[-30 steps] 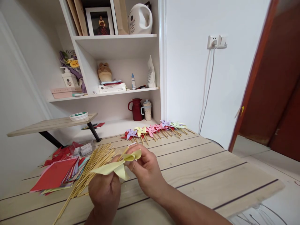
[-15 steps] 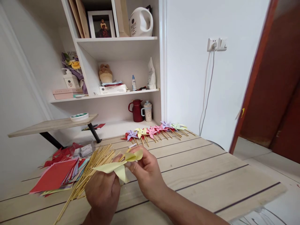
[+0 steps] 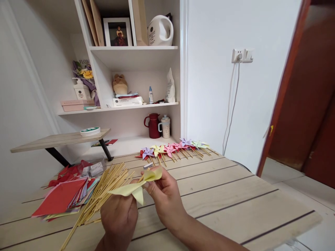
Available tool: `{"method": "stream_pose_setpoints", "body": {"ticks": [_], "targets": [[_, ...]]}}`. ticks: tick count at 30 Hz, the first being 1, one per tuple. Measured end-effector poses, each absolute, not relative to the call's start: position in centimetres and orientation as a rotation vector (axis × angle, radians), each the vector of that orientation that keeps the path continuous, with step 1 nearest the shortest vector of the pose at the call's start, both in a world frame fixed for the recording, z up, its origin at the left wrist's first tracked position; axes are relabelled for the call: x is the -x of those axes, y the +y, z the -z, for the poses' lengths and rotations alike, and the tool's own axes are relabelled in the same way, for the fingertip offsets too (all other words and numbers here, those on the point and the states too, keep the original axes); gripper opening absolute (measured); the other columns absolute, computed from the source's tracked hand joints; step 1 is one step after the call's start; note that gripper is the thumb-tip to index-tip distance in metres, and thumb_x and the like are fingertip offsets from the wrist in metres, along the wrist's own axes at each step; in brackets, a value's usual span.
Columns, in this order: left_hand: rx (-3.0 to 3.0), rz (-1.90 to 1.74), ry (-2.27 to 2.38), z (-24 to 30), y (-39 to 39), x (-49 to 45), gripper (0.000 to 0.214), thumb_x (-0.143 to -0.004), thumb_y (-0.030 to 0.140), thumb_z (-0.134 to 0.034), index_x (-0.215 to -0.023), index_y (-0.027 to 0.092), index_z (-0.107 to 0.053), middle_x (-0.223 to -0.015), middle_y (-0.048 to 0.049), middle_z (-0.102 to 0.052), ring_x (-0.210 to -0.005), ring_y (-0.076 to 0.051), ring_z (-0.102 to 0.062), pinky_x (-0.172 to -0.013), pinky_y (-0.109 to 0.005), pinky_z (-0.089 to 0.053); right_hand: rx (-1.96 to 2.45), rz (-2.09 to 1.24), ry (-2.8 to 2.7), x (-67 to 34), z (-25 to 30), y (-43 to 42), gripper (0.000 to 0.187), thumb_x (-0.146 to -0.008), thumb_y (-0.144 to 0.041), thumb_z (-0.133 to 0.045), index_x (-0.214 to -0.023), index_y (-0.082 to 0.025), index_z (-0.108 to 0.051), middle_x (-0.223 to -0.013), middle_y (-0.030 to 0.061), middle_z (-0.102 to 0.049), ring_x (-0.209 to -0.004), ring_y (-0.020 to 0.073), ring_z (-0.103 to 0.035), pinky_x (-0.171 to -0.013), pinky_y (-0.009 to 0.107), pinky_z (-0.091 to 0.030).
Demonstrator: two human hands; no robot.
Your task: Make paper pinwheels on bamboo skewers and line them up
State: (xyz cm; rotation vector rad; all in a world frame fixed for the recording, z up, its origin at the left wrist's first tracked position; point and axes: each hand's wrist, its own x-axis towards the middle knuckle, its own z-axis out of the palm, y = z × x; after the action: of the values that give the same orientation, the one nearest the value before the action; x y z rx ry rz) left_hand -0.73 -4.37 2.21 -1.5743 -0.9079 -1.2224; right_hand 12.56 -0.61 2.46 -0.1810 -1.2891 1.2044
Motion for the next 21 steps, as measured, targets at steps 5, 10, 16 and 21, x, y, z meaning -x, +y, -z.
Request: {"method": "stream_pose_setpoints", "body": {"ticks": [5, 10, 16, 21], "targets": [[1.58, 1.228, -0.891, -2.2, -4.4, 0.7, 0.017, -0.096, 0.008, -0.054, -0.107, 0.015, -0.066, -0.074, -0.005, -0.072, -0.066, -0.017, -0.069, -0.066, -0.03, -0.053, 0.176, -1.148, -1.301, -12.7, -2.2, -0.4, 0.009, -0.088, -0.03, -0.077, -0.093, -0.026, -0.071, -0.096, 0.0023, -0.071, -0.095, 0.0174, -0.067, -0.083, 0.03, -0.055], [1.643, 1.159, -0.92, -2.2, -4.6, 1.3, 0.019, -0.095, 0.008, -0.057, -0.112, 0.012, -0.063, -0.069, -0.0041, -0.068, -0.056, -0.017, -0.062, -0.055, -0.03, -0.046, 0.095, -1.116, -1.264, -12.5, -2.4, -0.5, 0.017, -0.086, -0.027, -0.079, -0.093, -0.028, -0.064, -0.089, -0.0007, -0.071, -0.094, 0.0168, -0.067, -0.089, 0.033, -0.055], [1.68, 1.105, -0.912, -2.5, -4.9, 1.6, 0.018, -0.098, 0.011, -0.053, -0.113, 0.011, -0.062, -0.072, -0.0052, -0.069, -0.06, -0.017, -0.064, -0.058, -0.031, -0.045, 0.111, -1.115, -1.3, -12.6, -2.2, -0.5, 0.048, -0.087, -0.027, -0.078, -0.13, -0.036, -0.058, -0.09, 0.0004, -0.072, -0.102, 0.0197, -0.067, -0.089, 0.035, -0.055], [1.674, 1.095, -0.895, -2.7, -5.0, 1.5, 0.018, -0.097, 0.011, -0.055, -0.113, 0.01, -0.063, -0.069, -0.0042, -0.067, -0.057, -0.017, -0.061, -0.056, -0.031, -0.042, 0.141, -0.981, -1.383, -13.0, -1.8, -0.1, 0.019, -0.088, -0.029, -0.076, -0.106, -0.031, -0.071, -0.096, 0.0029, -0.07, -0.097, 0.0198, -0.065, -0.088, 0.036, -0.052]]}}
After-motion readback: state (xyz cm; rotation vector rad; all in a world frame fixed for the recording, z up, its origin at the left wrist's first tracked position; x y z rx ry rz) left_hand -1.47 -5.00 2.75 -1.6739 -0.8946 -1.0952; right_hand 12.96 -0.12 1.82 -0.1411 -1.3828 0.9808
